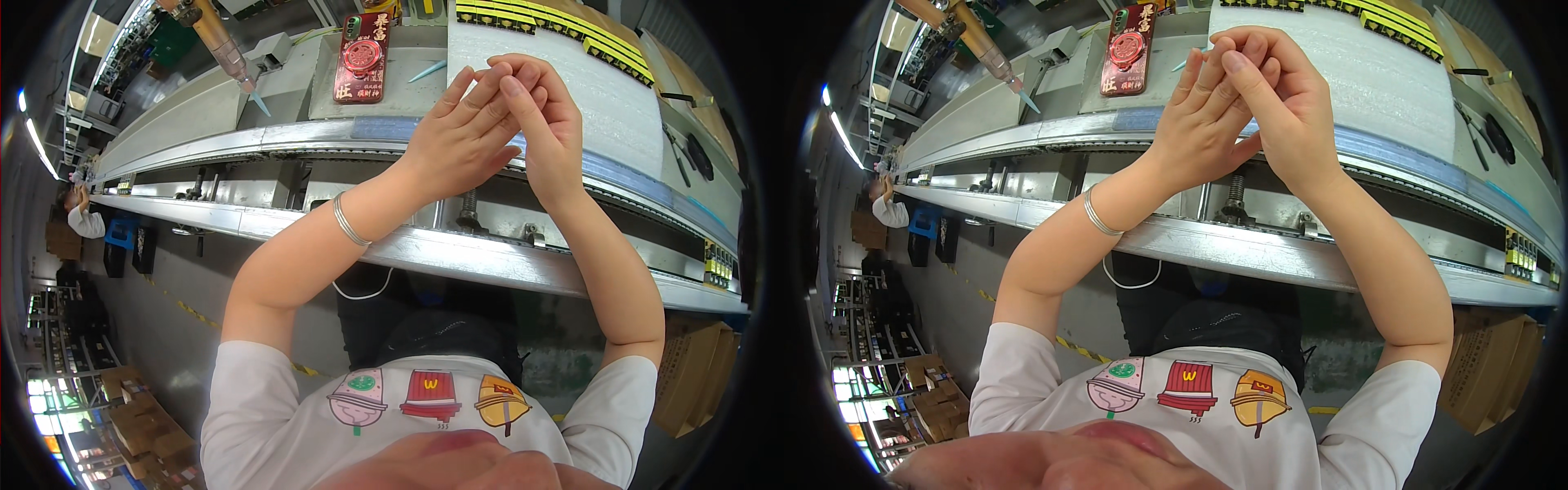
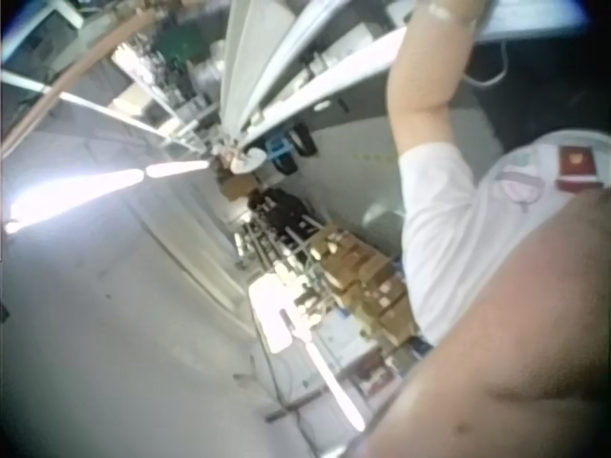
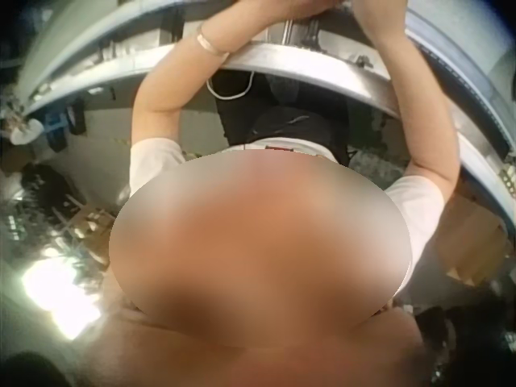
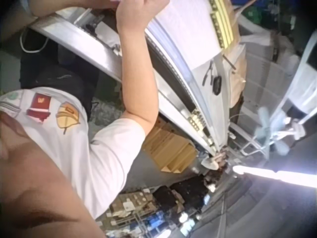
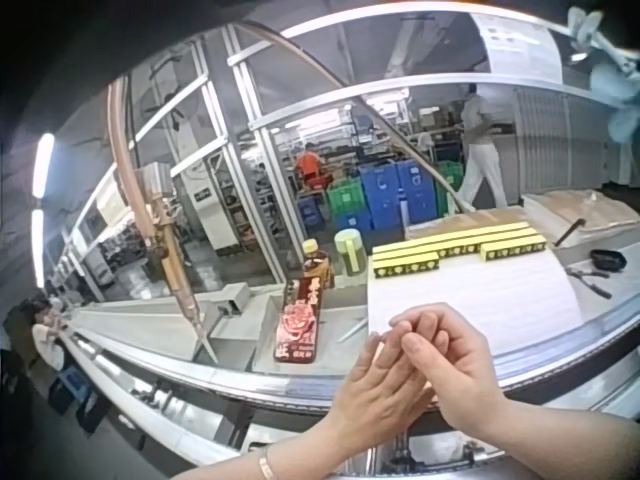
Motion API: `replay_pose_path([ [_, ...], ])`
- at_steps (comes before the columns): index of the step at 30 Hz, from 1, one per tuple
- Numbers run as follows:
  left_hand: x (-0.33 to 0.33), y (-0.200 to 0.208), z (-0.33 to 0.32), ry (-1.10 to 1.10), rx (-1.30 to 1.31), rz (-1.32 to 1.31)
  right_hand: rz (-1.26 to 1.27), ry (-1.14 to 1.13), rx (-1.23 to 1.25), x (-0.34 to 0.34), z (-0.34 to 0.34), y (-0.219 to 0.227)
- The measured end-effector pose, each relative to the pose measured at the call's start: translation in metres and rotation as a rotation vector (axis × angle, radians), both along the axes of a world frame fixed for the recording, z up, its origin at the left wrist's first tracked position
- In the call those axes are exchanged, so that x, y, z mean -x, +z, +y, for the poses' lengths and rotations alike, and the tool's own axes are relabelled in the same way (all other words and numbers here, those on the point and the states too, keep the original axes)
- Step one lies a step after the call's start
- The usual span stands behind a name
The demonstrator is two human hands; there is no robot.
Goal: Placing small yellow components onto printed circuit boards on a conveyor assembly line.
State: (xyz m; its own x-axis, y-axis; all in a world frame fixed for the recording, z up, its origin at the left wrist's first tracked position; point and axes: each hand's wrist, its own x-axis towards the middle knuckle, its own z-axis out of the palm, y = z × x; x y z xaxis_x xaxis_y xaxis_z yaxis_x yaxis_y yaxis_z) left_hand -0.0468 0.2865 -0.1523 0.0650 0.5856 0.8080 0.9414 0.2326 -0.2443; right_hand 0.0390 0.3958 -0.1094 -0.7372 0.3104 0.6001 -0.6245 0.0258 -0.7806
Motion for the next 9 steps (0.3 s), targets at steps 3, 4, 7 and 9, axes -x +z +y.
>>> replay_pose_path([
  [3,-0.0002,0.0008,-0.0008,-0.001,0.010,-0.008,-0.006,0.003,-0.010,-0.0002,0.0004,-0.0001],
  [4,-0.0004,0.0012,-0.0011,-0.001,0.015,-0.011,-0.008,0.004,-0.014,-0.0003,0.0006,-0.0002],
  [7,-0.0008,0.0016,-0.0014,0.008,0.024,-0.013,-0.008,0.005,-0.028,0.0000,0.0016,-0.0005],
  [9,-0.0016,0.0013,-0.0009,0.025,0.034,-0.010,-0.005,0.001,-0.045,0.0003,0.0028,-0.0016],
])
